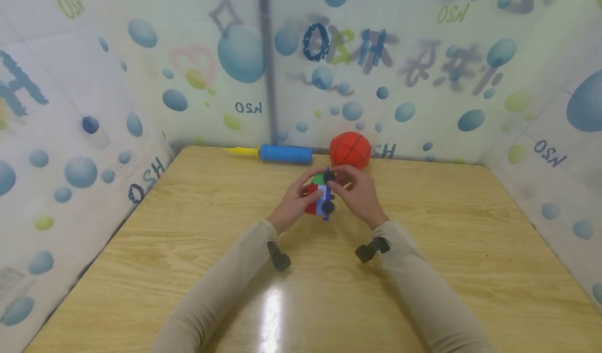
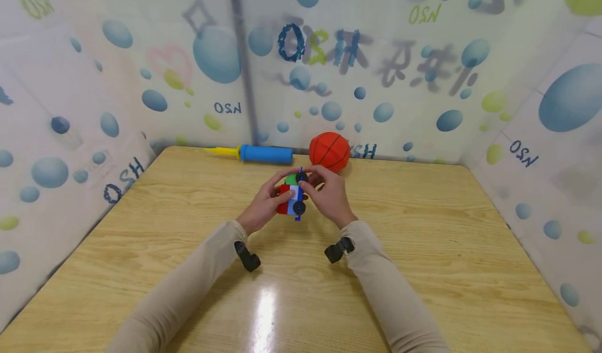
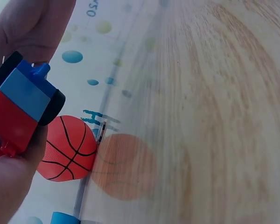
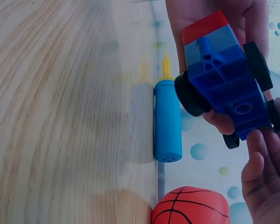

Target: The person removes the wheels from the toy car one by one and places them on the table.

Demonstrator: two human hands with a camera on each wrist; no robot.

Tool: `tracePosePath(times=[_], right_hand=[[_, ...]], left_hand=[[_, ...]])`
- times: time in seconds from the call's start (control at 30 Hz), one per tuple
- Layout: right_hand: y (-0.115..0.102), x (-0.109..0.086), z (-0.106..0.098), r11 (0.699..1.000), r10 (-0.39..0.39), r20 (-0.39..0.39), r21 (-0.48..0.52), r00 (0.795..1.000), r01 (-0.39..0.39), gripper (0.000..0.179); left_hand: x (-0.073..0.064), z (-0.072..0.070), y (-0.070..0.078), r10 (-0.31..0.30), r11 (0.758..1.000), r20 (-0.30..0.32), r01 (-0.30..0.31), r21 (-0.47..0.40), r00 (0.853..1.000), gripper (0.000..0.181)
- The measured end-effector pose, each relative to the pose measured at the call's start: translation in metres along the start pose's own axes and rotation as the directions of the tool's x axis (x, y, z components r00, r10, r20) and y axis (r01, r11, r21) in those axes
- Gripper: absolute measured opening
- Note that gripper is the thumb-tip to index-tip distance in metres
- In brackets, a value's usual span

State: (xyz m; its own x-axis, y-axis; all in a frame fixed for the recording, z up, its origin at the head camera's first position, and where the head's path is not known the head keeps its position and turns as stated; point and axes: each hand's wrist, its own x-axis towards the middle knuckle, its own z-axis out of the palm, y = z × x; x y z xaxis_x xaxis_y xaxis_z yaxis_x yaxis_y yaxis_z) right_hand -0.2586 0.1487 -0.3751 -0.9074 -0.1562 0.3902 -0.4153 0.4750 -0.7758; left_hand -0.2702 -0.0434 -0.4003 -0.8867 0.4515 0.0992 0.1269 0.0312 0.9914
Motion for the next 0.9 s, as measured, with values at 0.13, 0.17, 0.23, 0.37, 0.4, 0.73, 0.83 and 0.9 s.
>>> tracePosePath(times=[0.13, 0.17, 0.23, 0.37, 0.4, 0.73, 0.83, 0.9], right_hand=[[-0.0001, 0.0012, 0.0017, 1.0, 0.009, -0.001, 0.027, 1.0, -0.009, 0.03], [-0.0002, 0.0013, 0.002, 0.999, 0.012, 0.0, 0.035, 1.0, -0.012, 0.03], [-0.0004, 0.0015, 0.0025, 0.998, 0.02, 0.001, 0.057, 1.0, -0.02, 0.029], [0.0, 0.0014, 0.0033, 0.996, 0.037, 0.002, 0.085, 0.999, -0.037, 0.029], [0.0003, 0.0016, 0.0036, 0.995, 0.041, 0.003, 0.091, 0.999, -0.041, 0.029], [0.0027, 0.0056, 0.0056, 0.984, 0.073, 0.014, 0.162, 0.997, -0.074, 0.028], [0.0037, 0.0071, 0.0055, 0.977, 0.083, 0.028, 0.195, 0.996, -0.087, 0.027], [0.0039, 0.0078, 0.0053, 0.973, 0.088, 0.037, 0.212, 0.995, -0.094, 0.026]], left_hand=[[0.0016, 0.0012, -0.0021, 0.019, 1.0, -0.013, -0.019, 0.017, 1.0, 0.052], [0.0018, 0.0016, -0.0025, 0.023, 1.0, -0.015, -0.022, 0.021, 1.0, 0.052], [0.002, 0.0022, -0.0033, 0.028, 0.999, -0.02, -0.028, 0.032, 0.999, 0.051], [0.0017, 0.0035, -0.0046, 0.04, 0.998, -0.032, -0.038, 0.057, 0.999, 0.051], [0.0015, 0.0038, -0.0046, 0.043, 0.997, -0.034, -0.041, 0.058, 0.999, 0.052], [-0.0007, 0.0064, -0.0051, 0.064, 0.997, -0.048, -0.062, 0.046, 0.997, 0.053], [-0.0009, 0.0069, -0.0051, 0.055, 0.997, -0.056, -0.052, 0.053, 0.997, 0.053], [-0.0011, 0.0071, -0.005, 0.049, 0.997, -0.061, -0.045, 0.056, 0.997, 0.052]])
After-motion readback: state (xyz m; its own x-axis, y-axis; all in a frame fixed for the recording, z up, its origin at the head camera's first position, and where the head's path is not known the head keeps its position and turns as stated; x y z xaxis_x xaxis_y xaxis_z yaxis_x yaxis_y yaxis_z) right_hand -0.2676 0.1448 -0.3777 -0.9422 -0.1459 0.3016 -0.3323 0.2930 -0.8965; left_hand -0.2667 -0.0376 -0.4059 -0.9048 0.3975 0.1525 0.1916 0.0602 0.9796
